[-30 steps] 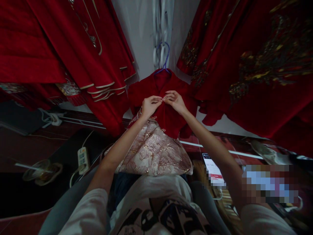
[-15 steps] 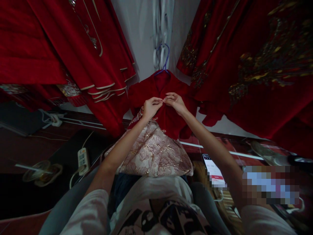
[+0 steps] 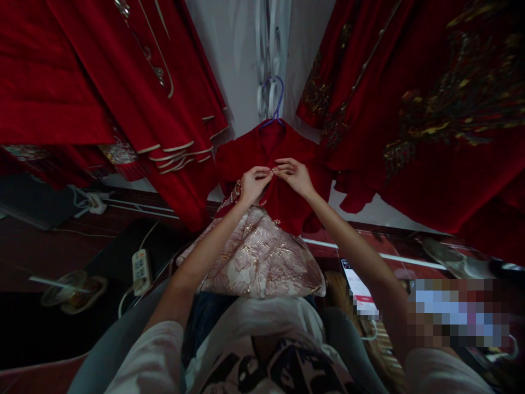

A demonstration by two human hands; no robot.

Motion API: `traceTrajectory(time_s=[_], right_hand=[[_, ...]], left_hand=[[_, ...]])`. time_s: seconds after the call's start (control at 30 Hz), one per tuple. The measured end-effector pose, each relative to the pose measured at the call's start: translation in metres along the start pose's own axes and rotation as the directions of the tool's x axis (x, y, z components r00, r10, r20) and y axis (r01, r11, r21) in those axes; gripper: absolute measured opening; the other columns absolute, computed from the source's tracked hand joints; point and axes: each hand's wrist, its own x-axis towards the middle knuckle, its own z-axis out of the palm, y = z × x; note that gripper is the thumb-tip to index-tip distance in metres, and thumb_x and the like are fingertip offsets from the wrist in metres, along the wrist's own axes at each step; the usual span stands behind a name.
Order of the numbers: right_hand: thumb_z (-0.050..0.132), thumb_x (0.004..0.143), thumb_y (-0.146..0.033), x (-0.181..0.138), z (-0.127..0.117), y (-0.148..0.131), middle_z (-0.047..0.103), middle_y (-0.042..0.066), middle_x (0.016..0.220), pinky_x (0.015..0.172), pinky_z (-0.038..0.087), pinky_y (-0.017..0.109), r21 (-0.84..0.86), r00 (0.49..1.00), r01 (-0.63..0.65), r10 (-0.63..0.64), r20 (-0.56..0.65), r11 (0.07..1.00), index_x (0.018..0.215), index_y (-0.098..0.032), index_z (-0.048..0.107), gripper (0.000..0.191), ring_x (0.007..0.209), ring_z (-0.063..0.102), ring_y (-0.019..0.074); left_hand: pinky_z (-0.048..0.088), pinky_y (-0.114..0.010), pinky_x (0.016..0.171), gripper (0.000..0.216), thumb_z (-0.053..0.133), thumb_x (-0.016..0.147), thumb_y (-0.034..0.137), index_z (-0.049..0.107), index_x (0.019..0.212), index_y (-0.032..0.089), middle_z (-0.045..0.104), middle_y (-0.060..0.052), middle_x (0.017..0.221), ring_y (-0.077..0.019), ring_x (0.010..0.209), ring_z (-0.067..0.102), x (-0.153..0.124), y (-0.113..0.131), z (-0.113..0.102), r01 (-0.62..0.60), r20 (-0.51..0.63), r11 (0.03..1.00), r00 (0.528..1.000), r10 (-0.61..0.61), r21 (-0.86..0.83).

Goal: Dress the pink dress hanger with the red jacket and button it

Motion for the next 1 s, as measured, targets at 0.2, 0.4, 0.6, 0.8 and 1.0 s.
traceTrajectory(time_s=[0.2, 0.4, 0.6, 0.8, 1.0], right_hand=[[0.074, 0.070, -0.032, 0.002, 0.000, 0.000, 0.071, 0.006, 0.087, 0.087, 0.054, 0.038, -0.067, 0.998, 0.058, -0.058, 0.000, 0.996, 0.105, -0.018, 0.065, 0.039, 0.085, 0.068, 0.0190], [0.079, 0.065, -0.036, 0.001, 0.000, -0.002, 0.071, 0.005, 0.087, 0.088, 0.054, 0.038, 0.010, 0.999, -0.033, 0.033, -0.001, 0.999, 0.104, -0.018, 0.065, 0.045, 0.085, 0.068, 0.0180], [0.083, 0.058, -0.038, 0.002, 0.001, -0.007, 0.071, 0.005, 0.086, 0.088, 0.054, 0.038, 0.094, 0.994, -0.106, 0.107, -0.004, 0.990, 0.101, -0.016, 0.066, 0.051, 0.081, 0.068, 0.0171], [0.084, 0.056, -0.034, 0.004, 0.000, -0.013, 0.070, 0.004, 0.084, 0.085, 0.054, 0.038, 0.139, 0.985, -0.175, 0.172, 0.028, 0.975, 0.100, -0.016, 0.065, 0.052, 0.077, 0.066, 0.0156], [0.082, 0.054, -0.031, 0.011, 0.005, -0.004, 0.064, 0.001, 0.081, 0.087, 0.052, 0.037, 0.044, 0.995, -0.100, 0.101, -0.009, 0.994, 0.095, -0.018, 0.061, 0.047, 0.078, 0.062, 0.0156]], left_hand=[[0.057, -0.032, 0.079, 0.019, 0.075, 0.069, 0.025, 0.069, 0.084, 0.015, 0.073, -0.008, 0.088, -0.0152, 0.078, 0.069, 0.003, 0.000, 0.002, 0.025, -0.017, 1.000, 1.000, -0.025, -0.018], [0.057, -0.032, 0.080, 0.016, 0.071, 0.069, 0.017, 0.071, 0.084, 0.014, 0.074, -0.008, 0.088, -0.0150, 0.078, 0.069, 0.006, 0.003, -0.001, 0.038, -0.001, 0.999, 0.999, -0.038, 0.013], [0.057, -0.033, 0.082, 0.017, 0.070, 0.070, 0.020, 0.072, 0.086, 0.014, 0.075, -0.008, 0.090, -0.0160, 0.080, 0.070, 0.006, 0.004, -0.003, 0.001, 0.020, 0.999, 1.000, -0.002, 0.033], [0.058, -0.034, 0.078, 0.016, 0.070, 0.073, 0.025, 0.073, 0.085, 0.015, 0.075, -0.009, 0.089, -0.0170, 0.077, 0.070, 0.009, 0.005, -0.005, -0.033, 0.047, 0.993, 0.999, 0.028, 0.109], [0.056, -0.033, 0.081, 0.011, 0.063, 0.077, 0.019, 0.072, 0.082, 0.018, 0.074, -0.005, 0.086, -0.0161, 0.079, 0.069, 0.011, 0.002, -0.007, -0.104, 0.070, 0.976, 0.993, 0.092, 0.191]])
